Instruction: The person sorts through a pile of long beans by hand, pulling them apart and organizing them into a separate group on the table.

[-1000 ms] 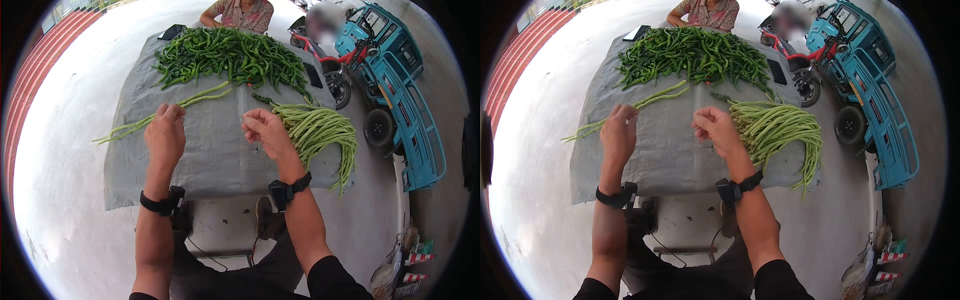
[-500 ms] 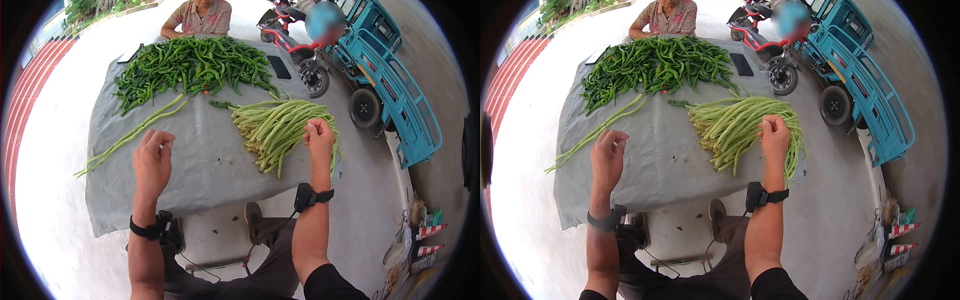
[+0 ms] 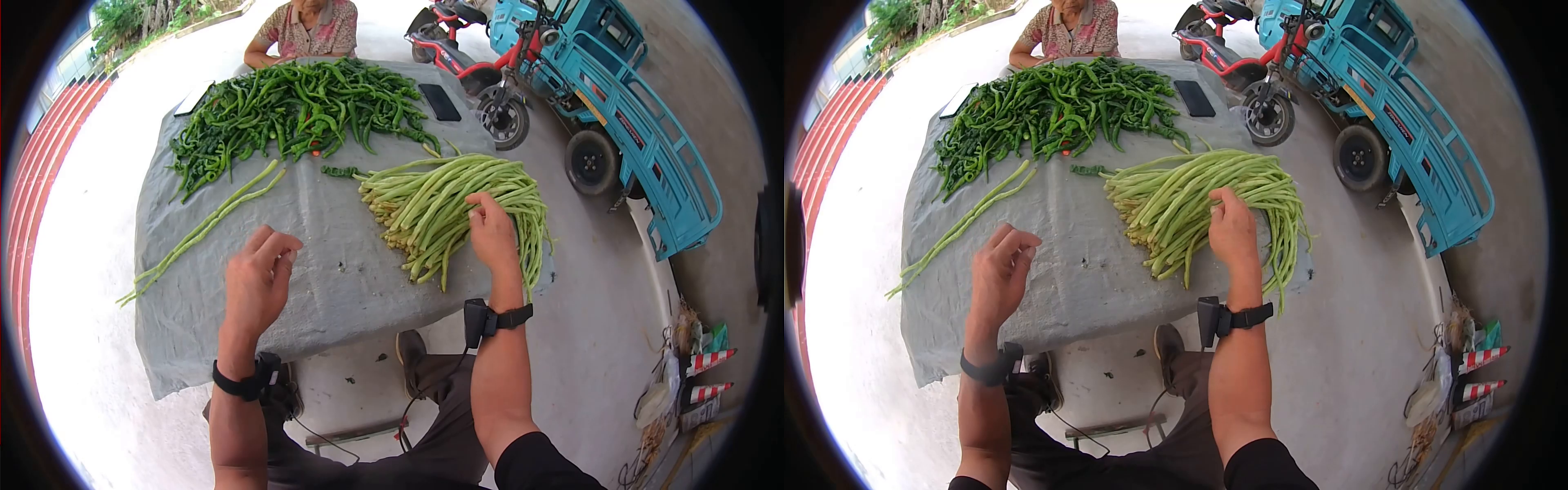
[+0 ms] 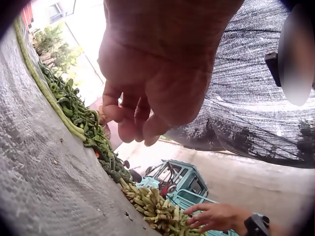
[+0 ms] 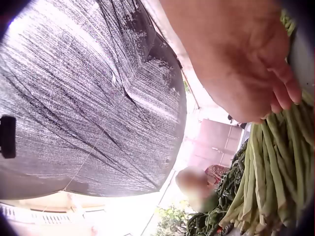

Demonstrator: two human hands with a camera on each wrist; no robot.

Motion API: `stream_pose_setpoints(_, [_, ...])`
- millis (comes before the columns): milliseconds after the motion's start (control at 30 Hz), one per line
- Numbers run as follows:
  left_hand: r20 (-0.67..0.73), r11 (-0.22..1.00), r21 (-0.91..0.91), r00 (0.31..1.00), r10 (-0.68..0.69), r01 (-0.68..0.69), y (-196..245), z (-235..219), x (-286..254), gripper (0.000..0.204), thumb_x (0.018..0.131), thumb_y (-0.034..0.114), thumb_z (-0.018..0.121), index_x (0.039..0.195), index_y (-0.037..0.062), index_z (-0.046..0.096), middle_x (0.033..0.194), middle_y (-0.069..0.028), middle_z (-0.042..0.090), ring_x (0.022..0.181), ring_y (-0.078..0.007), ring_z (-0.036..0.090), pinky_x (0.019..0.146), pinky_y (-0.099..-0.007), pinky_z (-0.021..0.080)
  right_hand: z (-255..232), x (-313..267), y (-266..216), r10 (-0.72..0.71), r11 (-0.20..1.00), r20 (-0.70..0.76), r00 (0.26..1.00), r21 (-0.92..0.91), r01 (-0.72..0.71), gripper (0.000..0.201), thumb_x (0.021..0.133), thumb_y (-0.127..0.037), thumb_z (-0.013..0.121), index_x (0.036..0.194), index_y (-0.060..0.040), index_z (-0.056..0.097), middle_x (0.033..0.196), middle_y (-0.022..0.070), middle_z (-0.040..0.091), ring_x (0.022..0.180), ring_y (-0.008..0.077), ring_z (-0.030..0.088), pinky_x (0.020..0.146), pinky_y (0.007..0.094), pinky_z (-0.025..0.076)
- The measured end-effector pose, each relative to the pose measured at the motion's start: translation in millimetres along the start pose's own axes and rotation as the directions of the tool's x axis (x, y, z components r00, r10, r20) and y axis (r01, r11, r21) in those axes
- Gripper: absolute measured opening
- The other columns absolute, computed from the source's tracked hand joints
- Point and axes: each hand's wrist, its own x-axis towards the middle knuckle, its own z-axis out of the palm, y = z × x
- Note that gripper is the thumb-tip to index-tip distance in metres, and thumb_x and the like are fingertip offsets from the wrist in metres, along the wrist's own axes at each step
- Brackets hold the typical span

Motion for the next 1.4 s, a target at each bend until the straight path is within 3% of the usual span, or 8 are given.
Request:
stream_pose_setpoints(167, [0.027, 1.0, -0.015, 1.0, 0.01, -0.01, 2.2, -0.8, 0.1, 0.009, 0.093, -0.001, 0.067, 0.098, 0.006, 0.07, 0.089, -0.0102, 0.064, 0.072, -0.0301, 0.067, 0.064, -0.0392, 0.051, 7.9, -4.1, -12.4, -0.081, 0.995, 0.038, 0.996, -0.058, 0.083, 0.035, 0.096, -0.002, 0.059, 0.128, -0.0114, 0.067, 0.099, 0.017, 0.065, 0.095, 0.036, 0.066, 0.087, 0.0466, 0.053])
stream_pose_setpoints(467, [0.033, 0.999, -0.011, 0.999, 0.032, -0.032, -0.4, -3.0, -1.5, 0.009, 0.093, 0.001, 0.067, 0.1, 0.0069, 0.07, 0.089, -0.0097, 0.065, 0.072, -0.0301, 0.067, 0.064, -0.0401, 0.051, 20.9, -2.5, -9.7, -0.115, 0.986, 0.025, 0.993, -0.121, 0.117, 0.038, 0.094, 0.002, 0.056, 0.129, -0.0113, 0.067, 0.101, 0.0192, 0.064, 0.096, 0.0381, 0.064, 0.088, 0.0481, 0.052])
stream_pose_setpoints(567, [0.046, 1.0, -0.009, 0.999, 0.027, -0.026, 0.3, -3.7, -1.9, 0.01, 0.093, 0.001, 0.067, 0.101, 0.0073, 0.07, 0.089, -0.0099, 0.065, 0.072, -0.0303, 0.067, 0.064, -0.0406, 0.052, 25.8, 2.7, 1.2, -0.177, 0.98, -0.025, 0.984, -0.095, 0.174, 0.035, 0.094, 0.002, 0.056, 0.123, -0.0101, 0.069, 0.094, 0.0177, 0.064, 0.088, 0.0349, 0.064, 0.082, 0.0458, 0.053])
stream_pose_setpoints(767, [0.054, 1.0, 0.0, 0.998, 0.018, -0.018, -2.2, -1.4, -3.7, 0.015, 0.091, 0.001, 0.067, 0.105, 0.0074, 0.07, 0.089, -0.0102, 0.067, 0.074, -0.0307, 0.069, 0.066, -0.0409, 0.053, 10.6, 3.0, -15.4, -0.004, 0.992, -0.045, 0.999, 0.123, 0.01, 0.018, 0.092, -0.002, 0.064, 0.109, -0.0056, 0.069, 0.076, 0.0122, 0.059, 0.069, 0.0275, 0.061, 0.068, 0.0427, 0.051])
stream_pose_setpoints(900, [0.065, 1.0, 0.006, 0.998, 0.017, -0.018, -2.9, -1.4, -3.5, 0.015, 0.091, 0.002, 0.067, 0.105, 0.0074, 0.069, 0.09, -0.0102, 0.067, 0.076, -0.0307, 0.07, 0.067, -0.0412, 0.053, 3.3, 6.0, -25.1, 0.097, 0.958, -0.128, 0.987, 0.28, -0.058, 0.008, 0.096, -0.012, 0.071, 0.102, -0.0067, 0.068, 0.073, 0.0048, 0.06, 0.065, 0.0146, 0.058, 0.061, 0.0341, 0.049])
stream_pose_setpoints(1000, [0.073, 1.0, 0.005, 0.997, 0.024, -0.025, -1.3, -2.2, -3.5, 0.015, 0.091, 0.002, 0.067, 0.105, 0.0075, 0.069, 0.09, -0.0101, 0.068, 0.076, -0.0307, 0.07, 0.067, -0.0416, 0.053, -0.8, 10.1, -23.6, 0.206, 0.835, -0.066, 0.976, 0.532, -0.14, 0.011, 0.099, -0.016, 0.074, 0.101, -0.008, 0.067, 0.075, 0.0005, 0.062, 0.066, 0.0101, 0.059, 0.059, 0.0289, 0.049])
stream_pose_setpoints(1167, [0.085, 1.0, -0.008, 0.996, 0.031, -0.03, -1.9, 2.1, -3.6, 0.015, 0.093, 0.003, 0.069, 0.107, 0.0062, 0.071, 0.092, -0.0103, 0.069, 0.077, -0.0276, 0.071, 0.065, -0.0376, 0.054, -2.4, 8.6, -36.7, 0.242, 0.439, 0.017, 0.97, 0.89, -0.126, 0.013, 0.099, -0.013, 0.075, 0.105, -0.0071, 0.064, 0.081, 0.0, 0.061, 0.065, 0.0114, 0.06, 0.055, 0.0289, 0.049])
stream_pose_setpoints(1400, [0.15, 0.99, -0.125, 0.988, -0.047, 0.066, 6.1, 10.4, -1.8, 0.017, 0.094, 0.004, 0.072, 0.11, 0.0055, 0.072, 0.088, -0.0065, 0.068, 0.075, -0.0181, 0.067, 0.067, -0.0311, 0.053, 19.9, -12.8, -101.3, 0.203, 0.052, -0.029, 0.979, 0.998, 0.018, 0.017, 0.102, -0.006, 0.072, 0.109, -0.0073, 0.057, 0.089, 0.0025, 0.065, 0.072, 0.0134, 0.065, 0.06, 0.0317, 0.058])
